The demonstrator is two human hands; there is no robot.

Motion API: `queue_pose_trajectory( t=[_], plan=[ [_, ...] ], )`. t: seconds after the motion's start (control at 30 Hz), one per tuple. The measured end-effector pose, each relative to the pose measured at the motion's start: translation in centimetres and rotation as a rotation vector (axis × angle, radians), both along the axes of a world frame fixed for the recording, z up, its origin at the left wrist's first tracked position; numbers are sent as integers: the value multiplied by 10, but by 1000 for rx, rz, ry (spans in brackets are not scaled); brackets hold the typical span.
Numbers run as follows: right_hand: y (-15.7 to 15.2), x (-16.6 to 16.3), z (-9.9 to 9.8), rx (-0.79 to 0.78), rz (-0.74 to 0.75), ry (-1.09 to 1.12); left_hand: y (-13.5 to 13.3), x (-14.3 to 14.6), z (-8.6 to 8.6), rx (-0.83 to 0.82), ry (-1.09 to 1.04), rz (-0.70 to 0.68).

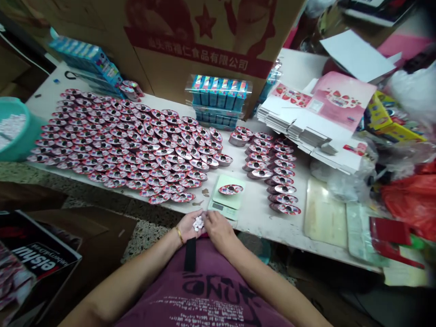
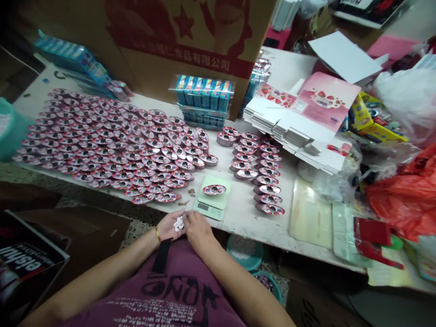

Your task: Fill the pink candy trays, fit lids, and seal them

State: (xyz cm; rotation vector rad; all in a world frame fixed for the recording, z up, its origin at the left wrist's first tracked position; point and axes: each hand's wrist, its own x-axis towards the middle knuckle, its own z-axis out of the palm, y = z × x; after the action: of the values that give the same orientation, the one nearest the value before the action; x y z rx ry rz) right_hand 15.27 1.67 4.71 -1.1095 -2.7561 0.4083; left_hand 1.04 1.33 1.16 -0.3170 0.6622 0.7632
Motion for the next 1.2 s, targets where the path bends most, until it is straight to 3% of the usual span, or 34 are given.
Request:
queue_pose_trajectory(
  t=[0.2, 0.33, 0.57, 0.67, 0.8, 0.97, 1.1, 1.2],
  plan=[
    [-11, -4, -3, -84, 105, -66, -21, -1, -19, 10, -18, -110],
    [-10, -1, -4, -91, 134, -66, -23, -3, -21, 31, 4, -160],
    [-19, 5, -13, -140, 58, 83, -23, -3, -18, 46, 17, -167],
    [-6, 20, -5, -154, -72, 235, -21, -3, -17, 88, -34, -173],
    [37, 46, 8, -40, -331, 330, -17, -4, -14, 100, -34, -204],
    [87, 56, 8, 21, -393, 227, -19, -4, -12, 82, -10, -199],
    [88, 57, 6, -6, -419, 342, -19, -6, -12, 91, -2, -168],
    [72, 73, -2, -12, -540, 520, -10, -7, -12, 66, 92, -161]
  ],
)
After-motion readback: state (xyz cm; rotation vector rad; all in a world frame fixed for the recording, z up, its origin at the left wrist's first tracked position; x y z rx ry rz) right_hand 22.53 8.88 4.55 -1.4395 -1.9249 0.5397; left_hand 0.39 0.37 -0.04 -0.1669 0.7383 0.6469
